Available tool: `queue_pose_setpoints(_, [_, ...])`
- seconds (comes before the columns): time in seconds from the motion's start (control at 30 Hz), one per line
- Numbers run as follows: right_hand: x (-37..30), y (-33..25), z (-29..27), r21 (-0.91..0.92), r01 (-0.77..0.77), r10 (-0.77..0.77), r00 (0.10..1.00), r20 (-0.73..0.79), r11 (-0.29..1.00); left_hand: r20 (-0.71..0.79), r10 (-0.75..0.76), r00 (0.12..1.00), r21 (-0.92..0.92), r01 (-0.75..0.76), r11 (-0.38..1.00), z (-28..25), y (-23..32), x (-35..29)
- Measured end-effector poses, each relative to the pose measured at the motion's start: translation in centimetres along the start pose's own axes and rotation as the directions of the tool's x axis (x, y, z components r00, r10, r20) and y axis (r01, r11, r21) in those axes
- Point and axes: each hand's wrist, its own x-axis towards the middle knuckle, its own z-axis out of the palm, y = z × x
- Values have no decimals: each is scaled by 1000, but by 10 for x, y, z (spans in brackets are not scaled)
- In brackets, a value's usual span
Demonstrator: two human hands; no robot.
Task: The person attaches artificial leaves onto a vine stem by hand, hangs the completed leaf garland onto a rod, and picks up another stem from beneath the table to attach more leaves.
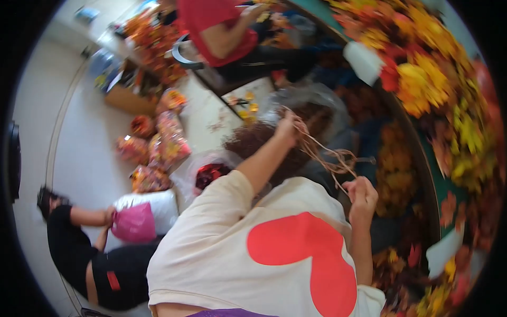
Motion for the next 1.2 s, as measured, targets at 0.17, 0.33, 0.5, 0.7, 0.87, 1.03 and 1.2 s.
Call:
queue_pose_setpoints(0.17, [-29, -13, -4, 16, -220, 215, 965, 153, 975, -63, 90, 994, 279, -69, 958, 26, 2, 7])
queue_pose_setpoints(0.33, [-46, -22, 0, -155, -245, 259, 963, 78, 957, -271, 150, 951, 376, -40, 926, 44, -7, 35])
queue_pose_setpoints(0.5, [-72, -28, -77, -203, -220, 171, 957, -233, 954, -366, 520, 771, 193, -484, 853, -43, 90, 86])
queue_pose_setpoints(0.7, [-63, -10, -113, -12, -233, 199, 854, -480, 972, -483, 590, 647, 256, -540, 802, -85, 177, 80])
queue_pose_setpoints(0.87, [-46, 70, -161, 334, -282, 437, 596, -674, 899, -509, 667, 545, 485, -458, 745, -92, 215, 73])
queue_pose_setpoints(1.03, [-98, 133, -254, 250, -480, 449, 360, -818, 841, 31, 579, 814, -76, 580, -811, -140, 328, 78])
queue_pose_setpoints(1.2, [-98, 136, -274, 240, -422, 407, 365, -838, 874, 8, 379, 925, -696, 277, -662, -142, 292, 84])
